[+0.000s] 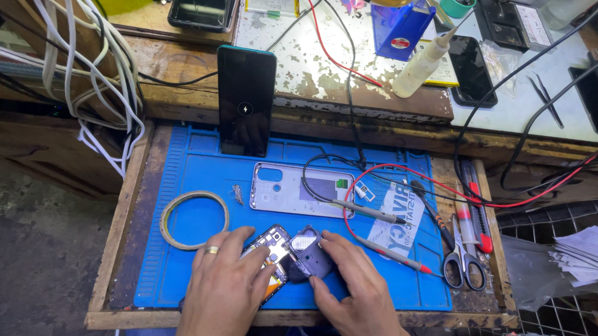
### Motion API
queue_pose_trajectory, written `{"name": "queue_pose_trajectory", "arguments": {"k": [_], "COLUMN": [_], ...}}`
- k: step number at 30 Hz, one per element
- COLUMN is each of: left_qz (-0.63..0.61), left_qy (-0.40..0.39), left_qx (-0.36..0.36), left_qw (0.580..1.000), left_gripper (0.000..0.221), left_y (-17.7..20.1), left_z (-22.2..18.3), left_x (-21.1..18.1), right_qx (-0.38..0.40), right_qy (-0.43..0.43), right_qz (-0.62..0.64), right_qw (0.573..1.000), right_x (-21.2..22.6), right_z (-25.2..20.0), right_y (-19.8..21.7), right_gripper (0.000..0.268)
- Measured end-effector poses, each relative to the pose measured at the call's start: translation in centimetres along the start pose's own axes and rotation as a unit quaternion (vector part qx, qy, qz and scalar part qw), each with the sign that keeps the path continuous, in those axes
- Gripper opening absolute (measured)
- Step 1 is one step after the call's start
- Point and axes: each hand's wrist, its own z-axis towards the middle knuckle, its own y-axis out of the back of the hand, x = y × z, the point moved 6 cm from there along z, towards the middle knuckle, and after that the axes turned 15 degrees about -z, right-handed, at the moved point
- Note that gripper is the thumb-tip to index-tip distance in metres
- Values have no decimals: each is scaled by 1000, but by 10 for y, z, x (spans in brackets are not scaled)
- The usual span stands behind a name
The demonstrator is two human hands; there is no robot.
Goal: The person assembles a mobile phone by placing internal components and the rear camera module into the frame before fitting the back cover and testing the device screen.
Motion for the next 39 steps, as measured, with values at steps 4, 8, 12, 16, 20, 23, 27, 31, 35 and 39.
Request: {"name": "queue_pose_trajectory", "arguments": {"k": [4,8,12,16,20,23,27,31,35,39], "left_qz": [-7,-24,-57,-76,-84,-82,-88,-65,-14,1], "left_qy": [-13,-5,22,15,21,15,33,17,-38,-47], "left_qx": [-13,-33,-39,-45,-47,-47,-42,-31,-1,29], "left_qw": [1000,999,997,996,995,995,995,997,999,998], "left_gripper": [24,20,19,16,17,16,16,20,26,37], "left_y": [2,5,7,9,9,10,10,8,3,-3], "left_z": [0,2,1,1,1,2,0,-8,-22,-32], "left_x": [-1,0,6,9,10,11,13,10,6,11], "right_qx": [1,9,12,8,11,16,22,23,33,29], "right_qy": [8,13,19,37,43,44,41,46,47,52], "right_qz": [3,-3,7,0,-19,-22,-26,-27,-31,-36], "right_qw": [1000,1000,1000,999,999,999,999,998,998,998], "right_x": [2,8,13,19,21,22,23,24,24,26], "right_z": [1,4,7,9,11,11,9,9,8,8], "right_y": [-3,-6,-10,-12,-15,-17,-19,-19,-20,-21], "right_gripper": [55,55,55,55,56,56,55,54,53,54]}}
